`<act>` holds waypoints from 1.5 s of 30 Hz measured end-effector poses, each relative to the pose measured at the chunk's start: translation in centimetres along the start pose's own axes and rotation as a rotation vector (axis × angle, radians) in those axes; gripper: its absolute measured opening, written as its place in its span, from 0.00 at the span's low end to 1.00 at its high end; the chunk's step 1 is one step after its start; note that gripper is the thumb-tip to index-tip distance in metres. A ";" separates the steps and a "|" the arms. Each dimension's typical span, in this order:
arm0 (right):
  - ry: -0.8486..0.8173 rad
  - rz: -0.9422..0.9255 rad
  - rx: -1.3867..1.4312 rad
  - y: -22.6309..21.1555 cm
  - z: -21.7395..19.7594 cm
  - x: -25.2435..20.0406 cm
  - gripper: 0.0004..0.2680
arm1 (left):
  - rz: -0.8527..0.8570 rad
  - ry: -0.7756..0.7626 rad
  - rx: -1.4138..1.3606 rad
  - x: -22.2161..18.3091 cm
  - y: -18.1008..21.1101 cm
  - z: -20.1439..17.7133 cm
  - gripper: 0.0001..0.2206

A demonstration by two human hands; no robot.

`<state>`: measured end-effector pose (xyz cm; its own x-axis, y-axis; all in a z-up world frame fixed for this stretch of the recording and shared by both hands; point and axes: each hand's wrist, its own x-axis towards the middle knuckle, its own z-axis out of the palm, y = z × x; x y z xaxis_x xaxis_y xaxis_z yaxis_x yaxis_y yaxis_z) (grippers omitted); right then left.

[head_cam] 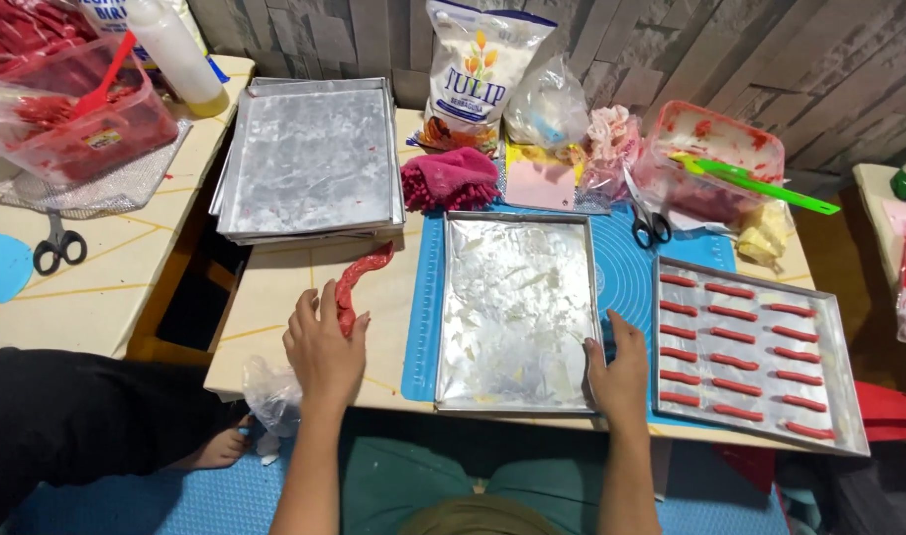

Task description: The person is preparing a baking tray by spreading a thin layer of grease or butter onto a foil-lined surface using a silicone spatula.

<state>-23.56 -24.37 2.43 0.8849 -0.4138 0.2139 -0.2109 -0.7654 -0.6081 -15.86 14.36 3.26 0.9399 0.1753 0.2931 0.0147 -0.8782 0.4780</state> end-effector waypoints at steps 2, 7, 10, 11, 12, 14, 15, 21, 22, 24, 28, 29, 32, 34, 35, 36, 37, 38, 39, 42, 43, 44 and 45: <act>-0.009 0.036 -0.033 0.9 0.6 -0.4 0.18 | 0.037 0.018 0.010 -0.8 -0.1 0.3 0.28; -0.114 0.096 -0.047 -0.7 -0.3 -0.9 0.15 | 0.304 0.190 -0.186 -4.0 1.1 3.5 0.20; -0.131 0.210 0.156 -3.1 -1.6 -1.4 0.17 | 0.205 -0.090 -0.778 -5.7 4.4 3.3 0.19; -0.144 0.199 0.196 -3.8 -1.6 -1.7 0.18 | 0.081 -0.230 -1.023 -5.7 4.8 3.2 0.24; -0.157 0.188 0.235 -4.4 -1.7 -2.1 0.18 | -0.049 -0.372 -1.262 -5.8 5.3 3.2 0.29; -0.161 0.212 0.304 -3.5 -1.6 -2.4 0.18 | -0.082 -0.324 -1.351 -5.1 6.8 1.8 0.31; -0.168 0.239 0.371 -3.0 -1.6 -2.7 0.19 | -0.120 -0.277 -1.437 -4.8 7.5 1.0 0.34; -0.134 0.209 0.425 -4.0 -2.7 -3.3 0.19 | -0.195 -0.386 -1.680 -4.0 7.6 4.7 0.32; -0.134 0.208 0.423 -4.2 -3.0 -3.2 0.19 | -0.195 -0.384 -1.682 -3.9 7.4 5.0 0.32; -0.068 0.195 0.368 -4.8 -3.5 -2.9 0.19 | -0.281 -0.424 -1.711 -3.4 7.2 5.8 0.34; -0.190 0.180 0.370 -5.9 -3.5 -3.3 0.18 | -0.603 -0.709 -1.995 -4.4 9.9 2.1 0.36; -0.146 0.184 0.361 -5.3 -3.4 -3.0 0.18 | -0.480 -0.598 -1.928 -3.5 7.9 4.5 0.33; -0.154 0.178 0.332 -5.9 -3.6 -3.1 0.18 | -0.495 -0.560 -1.918 -4.1 7.6 5.3 0.29; -0.205 0.179 0.318 -5.3 -3.1 -3.1 0.18 | -0.634 -0.640 -1.964 -3.9 7.7 4.9 0.28; -0.162 0.187 0.311 -3.9 -2.6 -2.8 0.18 | -0.485 -0.551 -1.881 -3.2 7.0 5.4 0.27; -0.119 0.193 0.298 -2.5 -2.3 -2.4 0.18 | -0.341 -0.463 -1.797 -2.5 6.5 6.0 0.29; -0.120 0.194 0.296 -2.5 -2.2 -2.7 0.18 | -0.345 -0.463 -1.798 -3.0 7.3 5.0 0.29; -0.121 0.180 0.291 -2.6 -2.0 -2.9 0.18 | -0.328 -0.488 -1.750 -3.3 8.1 3.9 0.28; -0.122 0.166 0.286 -2.7 -1.8 -3.0 0.18 | -0.312 -0.512 -1.701 -3.5 9.0 2.8 0.28; -0.098 0.166 0.344 -4.6 -3.6 -2.9 0.17 | -0.129 -0.560 -1.455 -3.3 6.3 6.1 0.31; -0.099 0.168 0.343 -4.0 -3.2 -3.0 0.17 | -0.131 -0.562 -1.455 -3.4 5.3 7.5 0.31; -0.106 0.168 0.436 -3.4 -2.8 -2.8 0.17 | -0.146 -0.521 -1.480 -3.2 4.4 8.9 0.31; -0.113 0.168 0.530 -2.8 -2.4 -2.6 0.18 | -0.162 -0.480 -1.505 -3.1 3.5 10.4 0.31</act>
<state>-26.29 -22.29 5.42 0.9024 -0.4305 0.0158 -0.1411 -0.3299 -0.9334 -15.19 6.08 -4.58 0.9819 -0.1879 0.0220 0.0581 0.4104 0.9100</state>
